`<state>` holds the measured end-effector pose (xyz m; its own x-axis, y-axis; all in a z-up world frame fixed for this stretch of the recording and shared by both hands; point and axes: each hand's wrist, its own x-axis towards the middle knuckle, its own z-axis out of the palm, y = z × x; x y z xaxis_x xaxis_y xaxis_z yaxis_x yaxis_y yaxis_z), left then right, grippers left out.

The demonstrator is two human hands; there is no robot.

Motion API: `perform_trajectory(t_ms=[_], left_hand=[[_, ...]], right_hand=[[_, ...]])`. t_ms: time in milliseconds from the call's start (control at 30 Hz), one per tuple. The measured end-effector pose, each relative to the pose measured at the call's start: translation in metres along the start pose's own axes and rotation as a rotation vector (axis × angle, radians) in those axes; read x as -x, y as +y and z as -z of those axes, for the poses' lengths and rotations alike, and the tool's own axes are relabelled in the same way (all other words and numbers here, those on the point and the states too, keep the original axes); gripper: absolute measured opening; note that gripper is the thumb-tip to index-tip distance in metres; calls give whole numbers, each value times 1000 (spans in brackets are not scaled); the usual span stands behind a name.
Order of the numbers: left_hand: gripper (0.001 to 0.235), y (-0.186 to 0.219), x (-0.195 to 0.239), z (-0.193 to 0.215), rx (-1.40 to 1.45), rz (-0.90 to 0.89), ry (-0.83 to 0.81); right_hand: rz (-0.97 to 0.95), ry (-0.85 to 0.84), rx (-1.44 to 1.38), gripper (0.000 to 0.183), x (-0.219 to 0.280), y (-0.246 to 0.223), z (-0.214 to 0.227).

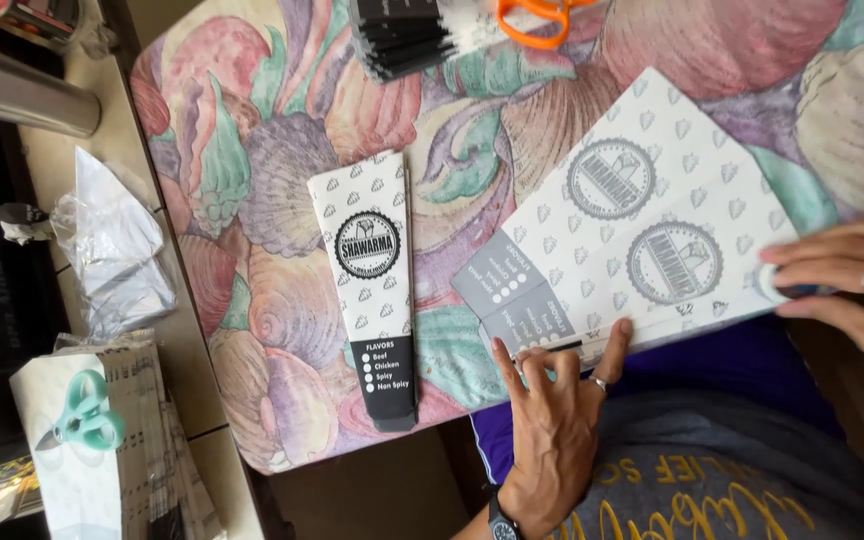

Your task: Folding printed paper food wraps and applying labels to them in a repetitive manual process.

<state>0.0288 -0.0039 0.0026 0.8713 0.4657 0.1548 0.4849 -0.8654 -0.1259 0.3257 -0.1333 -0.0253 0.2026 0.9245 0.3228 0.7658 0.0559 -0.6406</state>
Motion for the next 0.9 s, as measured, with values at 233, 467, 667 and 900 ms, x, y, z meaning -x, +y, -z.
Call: perform_trajectory(t_ms=[233, 467, 667, 900], left_hand=[[97, 1, 0, 2, 42, -6, -21], [89, -1, 1, 4, 81, 0, -20], [94, 0, 1, -1, 124, 21, 21], [92, 1, 1, -6, 151, 20, 24]], right_hand=[[185, -105, -116, 23, -47, -73, -22], [-14, 49, -96, 22, 3, -8, -7], [-14, 1, 25, 29, -20, -34, -11], [92, -45, -113, 27, -29, -42, -12]])
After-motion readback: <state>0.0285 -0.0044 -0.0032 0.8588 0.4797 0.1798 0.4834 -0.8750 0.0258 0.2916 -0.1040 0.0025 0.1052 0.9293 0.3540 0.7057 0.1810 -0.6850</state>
